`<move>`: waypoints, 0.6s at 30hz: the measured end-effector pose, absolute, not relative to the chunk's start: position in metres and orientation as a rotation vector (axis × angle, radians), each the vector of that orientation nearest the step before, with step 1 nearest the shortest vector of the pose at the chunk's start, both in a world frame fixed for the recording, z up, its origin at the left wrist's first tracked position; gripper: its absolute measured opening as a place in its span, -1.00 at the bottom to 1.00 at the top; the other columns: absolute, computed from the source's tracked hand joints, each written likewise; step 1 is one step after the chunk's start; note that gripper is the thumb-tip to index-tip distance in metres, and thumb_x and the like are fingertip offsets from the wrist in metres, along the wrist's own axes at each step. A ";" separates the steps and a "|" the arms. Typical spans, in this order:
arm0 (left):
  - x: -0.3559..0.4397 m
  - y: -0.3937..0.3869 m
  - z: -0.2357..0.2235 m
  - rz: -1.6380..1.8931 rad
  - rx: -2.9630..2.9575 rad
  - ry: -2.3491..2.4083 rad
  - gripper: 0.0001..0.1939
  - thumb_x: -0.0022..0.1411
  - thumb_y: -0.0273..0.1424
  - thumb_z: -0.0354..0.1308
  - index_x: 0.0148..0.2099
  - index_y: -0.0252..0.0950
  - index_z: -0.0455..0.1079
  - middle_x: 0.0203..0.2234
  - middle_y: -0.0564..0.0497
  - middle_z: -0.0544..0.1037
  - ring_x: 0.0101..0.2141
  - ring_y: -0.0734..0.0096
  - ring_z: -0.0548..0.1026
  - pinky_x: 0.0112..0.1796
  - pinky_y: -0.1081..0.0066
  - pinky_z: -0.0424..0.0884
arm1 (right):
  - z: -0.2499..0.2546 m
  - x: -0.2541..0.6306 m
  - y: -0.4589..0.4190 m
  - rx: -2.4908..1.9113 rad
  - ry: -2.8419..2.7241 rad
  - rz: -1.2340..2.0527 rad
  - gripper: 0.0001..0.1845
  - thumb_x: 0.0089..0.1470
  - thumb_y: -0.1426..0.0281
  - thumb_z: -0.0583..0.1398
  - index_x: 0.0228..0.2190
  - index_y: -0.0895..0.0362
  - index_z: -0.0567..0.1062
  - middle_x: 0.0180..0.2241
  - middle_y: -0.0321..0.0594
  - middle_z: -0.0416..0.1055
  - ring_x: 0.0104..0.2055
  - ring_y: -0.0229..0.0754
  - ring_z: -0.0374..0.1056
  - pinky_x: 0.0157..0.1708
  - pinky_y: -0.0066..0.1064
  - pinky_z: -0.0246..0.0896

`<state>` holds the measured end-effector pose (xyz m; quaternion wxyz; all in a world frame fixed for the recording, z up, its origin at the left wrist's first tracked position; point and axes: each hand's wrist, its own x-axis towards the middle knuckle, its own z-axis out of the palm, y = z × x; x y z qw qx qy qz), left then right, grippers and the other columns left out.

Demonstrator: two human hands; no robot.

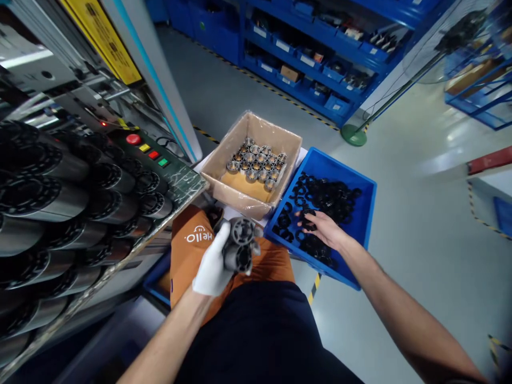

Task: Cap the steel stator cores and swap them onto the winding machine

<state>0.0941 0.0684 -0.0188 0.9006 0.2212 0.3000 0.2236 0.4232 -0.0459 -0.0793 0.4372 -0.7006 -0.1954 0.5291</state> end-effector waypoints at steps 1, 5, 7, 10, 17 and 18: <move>0.087 0.059 -0.025 0.486 0.465 0.646 -0.41 0.43 0.11 0.41 0.15 -0.32 0.59 -0.16 -0.21 0.80 -0.28 0.01 0.78 -0.58 0.38 0.52 | -0.071 0.414 -0.048 -1.747 -0.565 1.262 -0.64 0.52 0.11 0.38 0.04 0.16 0.63 0.07 -0.10 0.60 -0.10 -0.14 0.57 -0.19 -0.32 0.60; 0.067 0.039 -0.032 0.660 0.495 0.660 -0.30 0.35 0.18 0.49 0.26 -0.20 0.49 -0.30 0.01 0.75 -0.52 0.25 0.65 -0.60 0.39 0.53 | -0.023 0.364 -0.053 -1.702 -0.890 1.152 -0.61 0.54 0.02 0.33 -0.07 0.10 0.65 0.28 -0.05 0.54 -0.07 -0.13 0.57 -0.20 -0.33 0.56; 0.063 0.034 -0.025 0.689 0.472 0.623 -0.28 0.36 0.20 0.46 0.30 -0.14 0.45 -0.33 0.06 0.73 -0.57 0.30 0.60 -0.63 0.40 0.50 | 0.005 0.333 -0.051 -1.668 -1.041 1.144 -0.71 0.53 0.08 0.36 -0.04 0.04 0.59 0.32 -0.08 0.55 0.02 -0.07 0.59 -0.06 -0.25 0.59; 0.062 0.029 -0.010 0.700 0.454 0.600 -0.33 0.42 0.24 0.37 0.25 -0.15 0.49 -0.36 0.06 0.70 -0.59 0.32 0.57 -0.63 0.40 0.49 | 0.039 0.287 -0.043 -1.576 -1.407 0.911 -0.75 0.47 0.25 0.44 -0.16 0.01 0.49 0.42 -0.08 0.48 0.30 0.06 0.55 0.19 -0.13 0.56; 0.050 0.002 -0.006 0.969 0.591 0.885 -0.45 0.63 0.18 0.14 0.20 -0.12 0.65 0.16 -0.04 0.72 0.30 0.05 0.63 0.42 0.11 0.50 | 0.055 0.225 -0.023 -1.307 -1.585 0.742 -0.43 0.26 0.33 0.62 0.19 -0.09 0.59 0.19 -0.16 0.67 0.20 0.06 0.67 0.31 -0.05 0.63; 0.047 -0.001 -0.008 0.987 0.636 0.884 -0.48 0.67 0.15 0.09 0.23 -0.08 0.64 0.19 -0.02 0.70 0.35 0.06 0.59 0.49 0.10 0.41 | 0.053 0.221 -0.022 -1.301 -1.583 0.759 -0.35 0.26 0.34 0.61 0.27 -0.11 0.58 0.20 -0.17 0.68 0.22 0.08 0.66 0.32 -0.01 0.63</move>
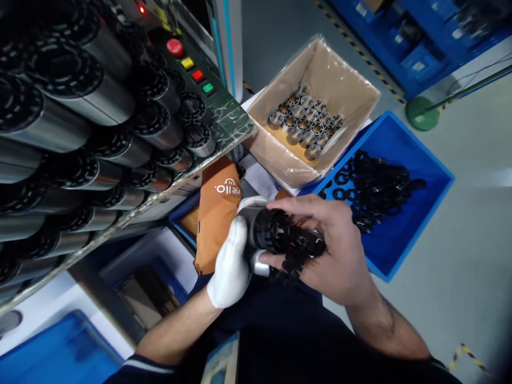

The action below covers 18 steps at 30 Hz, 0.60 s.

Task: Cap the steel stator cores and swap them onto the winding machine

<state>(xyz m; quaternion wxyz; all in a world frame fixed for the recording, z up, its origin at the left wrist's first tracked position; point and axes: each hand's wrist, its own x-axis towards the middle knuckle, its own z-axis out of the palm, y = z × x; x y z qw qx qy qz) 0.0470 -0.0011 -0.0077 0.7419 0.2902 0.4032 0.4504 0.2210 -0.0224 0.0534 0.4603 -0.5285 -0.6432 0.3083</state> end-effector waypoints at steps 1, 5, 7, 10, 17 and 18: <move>0.044 -0.004 -0.010 1.001 0.683 0.873 -0.51 0.70 0.11 0.06 0.27 -0.05 0.63 0.21 -0.01 0.69 0.37 0.08 0.56 0.52 0.10 0.36 | 0.052 0.218 -0.022 -1.302 -1.589 0.757 -0.32 0.27 0.35 0.61 0.31 -0.13 0.59 0.21 -0.17 0.68 0.23 0.10 0.66 0.32 0.00 0.63; 0.036 -0.005 -0.013 1.020 0.854 0.809 -0.53 0.75 0.04 -0.02 0.30 0.00 0.61 0.23 -0.01 0.64 0.32 0.13 0.56 0.43 0.19 0.42 | 0.044 0.213 -0.024 -1.341 -1.552 0.691 -0.37 0.14 0.36 0.68 0.20 -0.15 0.74 0.14 -0.17 0.63 0.09 0.03 0.65 0.08 -0.14 0.73; 0.034 -0.004 -0.011 1.030 0.920 0.800 -0.54 0.76 0.01 -0.03 0.29 0.00 0.62 0.20 -0.01 0.62 0.28 0.17 0.56 0.37 0.26 0.46 | 0.040 0.212 -0.026 -1.349 -1.498 0.698 -0.32 0.04 0.37 0.72 0.17 -0.14 0.77 0.03 -0.20 0.59 0.00 -0.04 0.62 -0.05 -0.24 0.72; 0.032 -0.001 -0.007 1.019 0.948 0.826 -0.55 0.75 0.00 -0.01 0.28 -0.01 0.63 0.18 -0.02 0.61 0.26 0.15 0.55 0.32 0.26 0.49 | 0.035 0.213 -0.030 -1.331 -1.493 0.744 -0.27 0.05 0.35 0.72 0.22 -0.15 0.75 0.03 -0.22 0.54 0.02 -0.08 0.58 -0.03 -0.28 0.68; 0.029 -0.001 -0.002 1.022 0.894 0.835 -0.55 0.72 -0.01 0.04 0.20 -0.08 0.69 0.16 -0.07 0.62 0.21 0.09 0.57 0.29 0.23 0.49 | 0.035 0.212 -0.039 -1.318 -1.519 0.746 -0.38 0.35 0.31 0.55 0.36 -0.17 0.67 0.13 -0.17 0.54 0.01 -0.12 0.60 0.03 -0.27 0.71; 0.029 -0.001 -0.001 1.011 0.893 0.818 -0.55 0.72 -0.02 0.05 0.22 -0.08 0.68 0.16 -0.07 0.62 0.19 0.09 0.58 0.27 0.23 0.51 | 0.035 0.211 -0.039 -1.330 -1.502 0.733 -0.37 0.34 0.32 0.56 0.36 -0.16 0.66 0.12 -0.18 0.55 -0.01 -0.14 0.60 -0.04 -0.31 0.70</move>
